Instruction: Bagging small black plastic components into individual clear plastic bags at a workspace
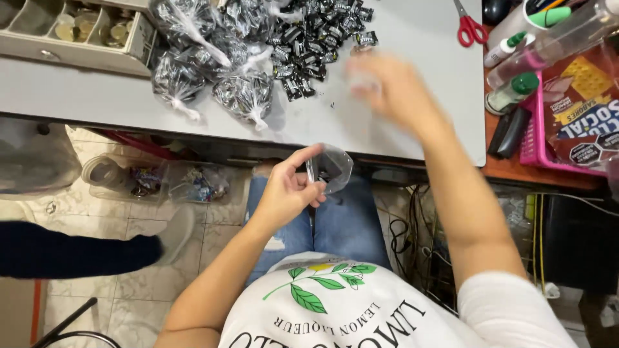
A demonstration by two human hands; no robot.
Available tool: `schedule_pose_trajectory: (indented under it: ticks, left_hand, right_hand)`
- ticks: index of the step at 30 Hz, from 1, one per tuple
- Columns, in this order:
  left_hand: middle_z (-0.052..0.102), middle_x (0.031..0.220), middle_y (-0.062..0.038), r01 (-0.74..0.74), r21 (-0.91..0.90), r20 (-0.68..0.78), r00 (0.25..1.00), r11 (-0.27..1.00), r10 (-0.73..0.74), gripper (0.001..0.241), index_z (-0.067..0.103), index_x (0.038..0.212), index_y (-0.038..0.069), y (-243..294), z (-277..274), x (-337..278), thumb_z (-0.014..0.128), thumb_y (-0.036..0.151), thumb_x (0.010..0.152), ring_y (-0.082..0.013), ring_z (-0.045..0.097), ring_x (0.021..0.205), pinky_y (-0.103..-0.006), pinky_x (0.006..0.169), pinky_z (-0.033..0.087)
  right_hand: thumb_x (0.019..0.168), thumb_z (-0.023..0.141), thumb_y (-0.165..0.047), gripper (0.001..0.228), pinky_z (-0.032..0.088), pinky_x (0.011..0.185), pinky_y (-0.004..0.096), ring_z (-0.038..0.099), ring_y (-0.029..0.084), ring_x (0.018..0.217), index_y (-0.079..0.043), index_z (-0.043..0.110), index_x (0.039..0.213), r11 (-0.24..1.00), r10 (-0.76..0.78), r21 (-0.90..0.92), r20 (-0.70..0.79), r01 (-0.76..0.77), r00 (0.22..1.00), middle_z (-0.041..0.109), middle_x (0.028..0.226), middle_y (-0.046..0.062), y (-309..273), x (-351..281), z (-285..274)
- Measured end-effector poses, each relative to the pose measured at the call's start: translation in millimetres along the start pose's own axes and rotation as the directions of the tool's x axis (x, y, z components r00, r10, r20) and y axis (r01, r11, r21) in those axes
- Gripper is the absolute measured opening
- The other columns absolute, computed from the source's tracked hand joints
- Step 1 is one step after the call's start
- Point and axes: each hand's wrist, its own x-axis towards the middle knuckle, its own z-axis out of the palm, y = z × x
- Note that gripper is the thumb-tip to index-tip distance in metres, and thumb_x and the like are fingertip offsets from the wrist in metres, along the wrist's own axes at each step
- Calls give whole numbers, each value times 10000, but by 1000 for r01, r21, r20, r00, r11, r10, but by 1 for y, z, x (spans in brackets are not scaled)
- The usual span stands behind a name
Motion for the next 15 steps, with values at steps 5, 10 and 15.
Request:
schedule_pose_trajectory:
  ticks: [5,10,15]
  left_hand:
    - [608,573,-68,-47,-16,2,999,999,47,695,496,1511,79,-1,-1,-5,626,-34,838,-137,684,567,-236,517,571]
    - [607,564,-63,-2,-12,-47,999,1000,1,687,514,1502,79,-1,-11,-4,627,-46,836,-161,699,573,-234,508,559]
    - [577,550,-50,-2,-12,-16,1000,1000,2,686,498,1511,72,0,-6,2,627,-34,846,-160,687,578,-248,542,576]
  right_hand:
    - [971,679,-136,402,333,1096,578,401,469,1345,-93,644,1369,974,211,-125,190,-190,959,454,1495,241,78,44,20]
    - [1006,617,-14,196,505,890,496,624,425,953,15,778,1113,976,78,-207,70,-62,994,719,1098,245,76,23,35]
    - [886,560,24,267,509,888,409,685,313,940,10,757,1067,997,59,-41,-102,-64,993,750,1026,151,85,-13,34]
